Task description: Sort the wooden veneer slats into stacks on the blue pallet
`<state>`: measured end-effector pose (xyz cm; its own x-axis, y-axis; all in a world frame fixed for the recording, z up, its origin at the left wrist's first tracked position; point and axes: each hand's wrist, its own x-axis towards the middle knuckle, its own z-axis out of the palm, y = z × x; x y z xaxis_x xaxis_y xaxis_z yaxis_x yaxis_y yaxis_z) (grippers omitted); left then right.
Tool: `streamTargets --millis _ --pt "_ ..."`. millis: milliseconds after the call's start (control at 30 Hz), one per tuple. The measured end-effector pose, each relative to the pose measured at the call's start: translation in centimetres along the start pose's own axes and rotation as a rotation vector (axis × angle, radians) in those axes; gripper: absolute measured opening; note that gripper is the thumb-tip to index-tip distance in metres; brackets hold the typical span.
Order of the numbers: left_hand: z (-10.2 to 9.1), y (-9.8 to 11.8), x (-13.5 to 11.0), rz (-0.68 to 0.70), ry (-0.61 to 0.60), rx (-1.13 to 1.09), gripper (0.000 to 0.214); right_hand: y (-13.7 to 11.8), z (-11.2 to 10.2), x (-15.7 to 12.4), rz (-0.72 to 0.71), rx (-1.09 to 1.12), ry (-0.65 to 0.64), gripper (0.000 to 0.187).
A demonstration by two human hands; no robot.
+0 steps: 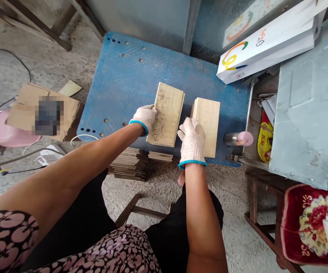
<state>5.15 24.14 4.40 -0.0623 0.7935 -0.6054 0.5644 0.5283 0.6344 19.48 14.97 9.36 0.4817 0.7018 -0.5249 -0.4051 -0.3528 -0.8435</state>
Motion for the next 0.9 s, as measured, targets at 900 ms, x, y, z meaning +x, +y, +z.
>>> streamTargets --millis 900 --pt "1.5 -10.8 -9.1 0.062 0.274 0.3 0.024 -0.5 -1.1 0.4 -0.023 0.004 -0.039 0.038"
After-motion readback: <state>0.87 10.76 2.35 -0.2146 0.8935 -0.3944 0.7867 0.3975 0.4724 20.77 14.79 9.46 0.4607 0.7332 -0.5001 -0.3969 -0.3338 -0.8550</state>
